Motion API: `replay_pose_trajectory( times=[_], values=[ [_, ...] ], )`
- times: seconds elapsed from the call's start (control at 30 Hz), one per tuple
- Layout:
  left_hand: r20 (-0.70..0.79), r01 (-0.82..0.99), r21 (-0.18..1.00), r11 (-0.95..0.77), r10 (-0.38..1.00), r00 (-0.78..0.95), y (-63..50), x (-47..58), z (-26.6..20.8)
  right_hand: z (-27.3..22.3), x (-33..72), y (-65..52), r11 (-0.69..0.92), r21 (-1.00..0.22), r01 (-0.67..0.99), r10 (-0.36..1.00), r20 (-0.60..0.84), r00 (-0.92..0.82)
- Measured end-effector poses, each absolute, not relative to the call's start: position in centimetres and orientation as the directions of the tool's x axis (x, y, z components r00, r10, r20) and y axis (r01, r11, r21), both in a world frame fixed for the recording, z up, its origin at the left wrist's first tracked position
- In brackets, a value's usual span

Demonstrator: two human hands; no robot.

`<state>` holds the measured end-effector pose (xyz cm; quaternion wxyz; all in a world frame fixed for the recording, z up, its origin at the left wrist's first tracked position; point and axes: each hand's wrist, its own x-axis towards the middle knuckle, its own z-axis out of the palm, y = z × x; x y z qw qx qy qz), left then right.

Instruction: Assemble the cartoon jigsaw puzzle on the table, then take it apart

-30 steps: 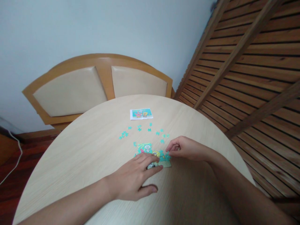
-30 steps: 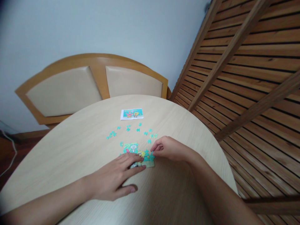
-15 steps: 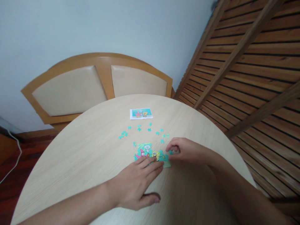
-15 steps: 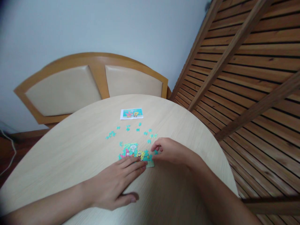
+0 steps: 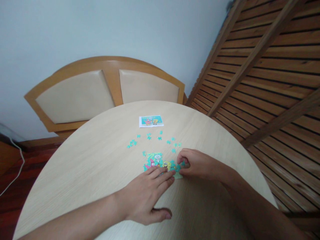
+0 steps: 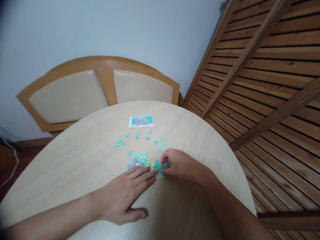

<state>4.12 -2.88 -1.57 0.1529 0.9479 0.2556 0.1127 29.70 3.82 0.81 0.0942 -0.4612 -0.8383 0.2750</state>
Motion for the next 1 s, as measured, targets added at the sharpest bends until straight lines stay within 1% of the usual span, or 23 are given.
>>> replay_pose_trajectory(
  times=[0.1, 0.17, 0.27, 0.33, 0.4, 0.47, 0.57, 0.67, 0.83, 1.0],
  values=[
    [0.141, 0.447, 0.350, -0.823, 0.518, 0.844, -2.8, 4.2, -1.6, 1.0, 29.4, 3.7, 0.407, -0.593, 0.695, 0.815, -0.107, -0.569],
    [0.136, 0.448, 0.345, -0.825, 0.517, 0.845, -2.8, 4.2, -1.5, 1.1, 29.3, 3.5, 0.364, -0.667, 0.650, 0.794, -0.143, -0.591],
    [0.124, 0.452, 0.331, -0.829, 0.513, 0.850, -2.8, 4.3, -1.4, 1.0, 29.2, 3.6, 0.247, -0.786, 0.567, 0.750, -0.215, -0.625],
    [0.125, 0.447, 0.330, -0.831, 0.508, 0.852, -2.8, 4.3, -1.3, 0.7, 29.3, 3.9, 0.207, -0.826, 0.524, 0.755, -0.206, -0.622],
    [0.138, 0.439, 0.335, -0.834, 0.504, 0.852, -2.7, 4.4, -1.2, 0.2, 29.4, 4.4, 0.197, -0.835, 0.513, 0.815, -0.152, -0.559],
    [0.149, 0.436, 0.338, -0.834, 0.505, 0.850, -2.7, 4.4, -1.3, -0.5, 29.5, 5.1, 0.171, -0.833, 0.526, 0.886, -0.103, -0.452],
    [0.153, 0.438, 0.336, -0.833, 0.508, 0.848, -2.8, 4.3, -1.4, -1.2, 29.5, 5.8, 0.149, -0.804, 0.575, 0.928, -0.088, -0.363],
    [0.158, 0.438, 0.340, -0.832, 0.510, 0.846, -2.8, 4.2, -1.5, -1.0, 29.6, 5.8, 0.165, -0.750, 0.641, 0.933, -0.091, -0.348],
    [0.160, 0.426, 0.336, -0.840, 0.497, 0.853, -2.7, 4.2, -1.5, 0.3, 30.4, 5.3, 0.166, -0.654, 0.738, 0.900, -0.204, -0.384],
    [0.148, 0.439, 0.320, -0.839, 0.502, 0.852, -2.7, 4.3, -1.3, 1.0, 30.8, 4.9, 0.187, -0.552, 0.813, 0.900, -0.235, -0.367]
  ],
)
